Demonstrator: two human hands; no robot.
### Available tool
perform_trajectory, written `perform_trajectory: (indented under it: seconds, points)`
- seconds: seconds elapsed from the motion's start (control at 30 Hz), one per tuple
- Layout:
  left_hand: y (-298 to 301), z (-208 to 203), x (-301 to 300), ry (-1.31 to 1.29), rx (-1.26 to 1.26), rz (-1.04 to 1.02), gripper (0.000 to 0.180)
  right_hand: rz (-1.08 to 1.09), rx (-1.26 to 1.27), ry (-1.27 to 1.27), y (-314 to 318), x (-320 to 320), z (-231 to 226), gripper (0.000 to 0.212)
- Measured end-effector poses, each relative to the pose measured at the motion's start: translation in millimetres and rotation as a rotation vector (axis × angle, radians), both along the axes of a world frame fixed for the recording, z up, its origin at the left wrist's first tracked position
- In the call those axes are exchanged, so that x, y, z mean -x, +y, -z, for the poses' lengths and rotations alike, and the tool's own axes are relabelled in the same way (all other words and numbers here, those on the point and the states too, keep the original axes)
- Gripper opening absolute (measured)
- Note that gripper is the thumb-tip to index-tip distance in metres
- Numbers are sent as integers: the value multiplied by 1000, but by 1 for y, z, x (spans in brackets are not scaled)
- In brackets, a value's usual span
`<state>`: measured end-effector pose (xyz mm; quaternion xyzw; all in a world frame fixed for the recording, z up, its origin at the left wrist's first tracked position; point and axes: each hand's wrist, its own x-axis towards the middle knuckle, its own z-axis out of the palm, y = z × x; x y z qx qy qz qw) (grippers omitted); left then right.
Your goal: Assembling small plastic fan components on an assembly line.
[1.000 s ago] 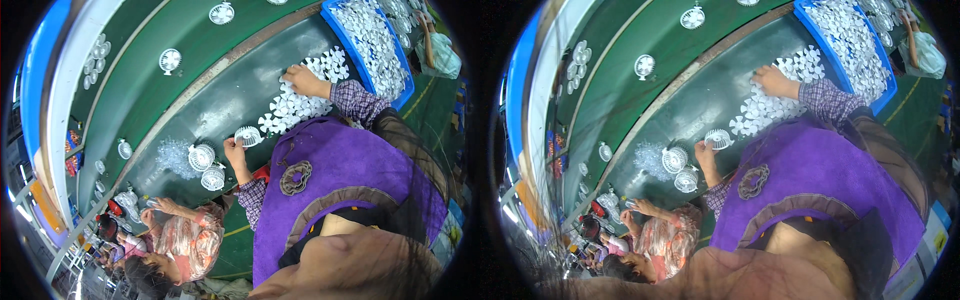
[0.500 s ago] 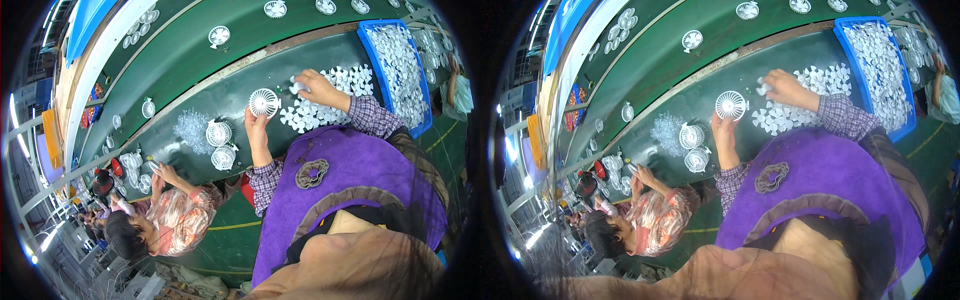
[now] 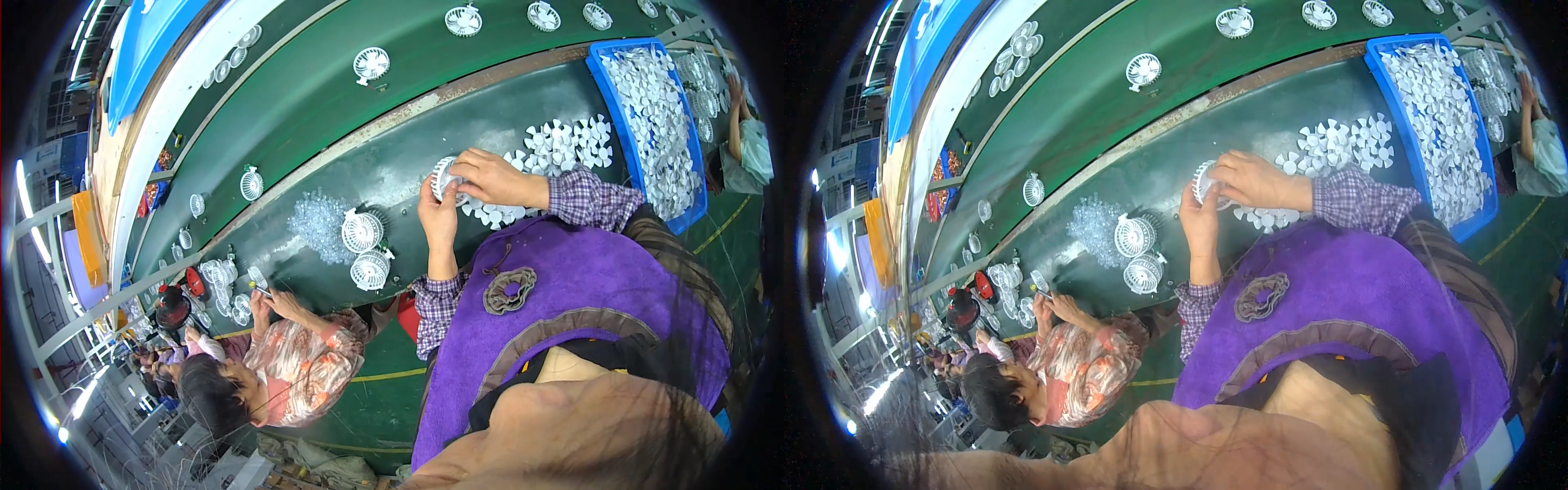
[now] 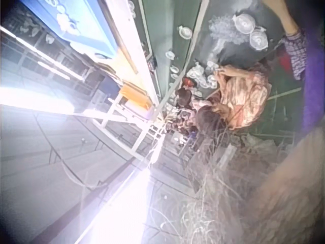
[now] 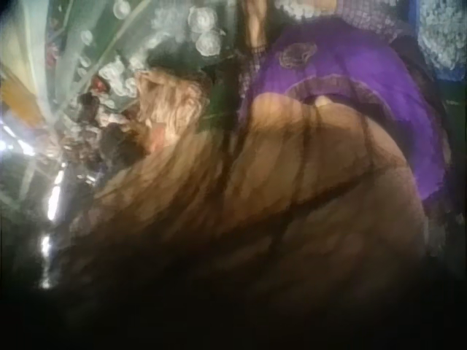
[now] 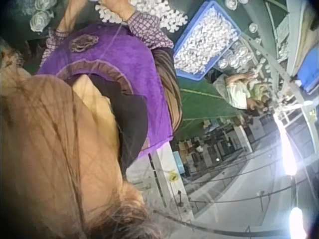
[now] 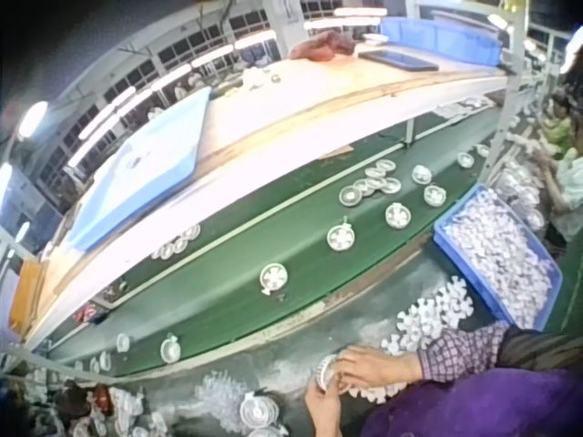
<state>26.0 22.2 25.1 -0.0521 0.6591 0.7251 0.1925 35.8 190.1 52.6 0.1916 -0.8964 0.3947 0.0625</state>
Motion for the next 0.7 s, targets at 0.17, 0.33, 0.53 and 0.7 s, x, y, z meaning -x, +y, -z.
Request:
perform_trajectory:
  seconds: [0.17, 0.33, 0.53, 0.7]
  points:
    - [-4, 7, 1, 96, -26, 86, 35, 23, 40, -206, 24, 5, 12, 49]
    - [1, -15, 15, 43, 94, 180, 31, -9, 254, -569, 29, 15, 25, 46]
    - [-5, 37, 113, -55, -134, -15, 36, 192, 182, -312, 21, 79, 45, 63]
    - [-27, 56, 199, -170, -398, -144, 71, 361, 37, -263, 49, 47, 42, 68]
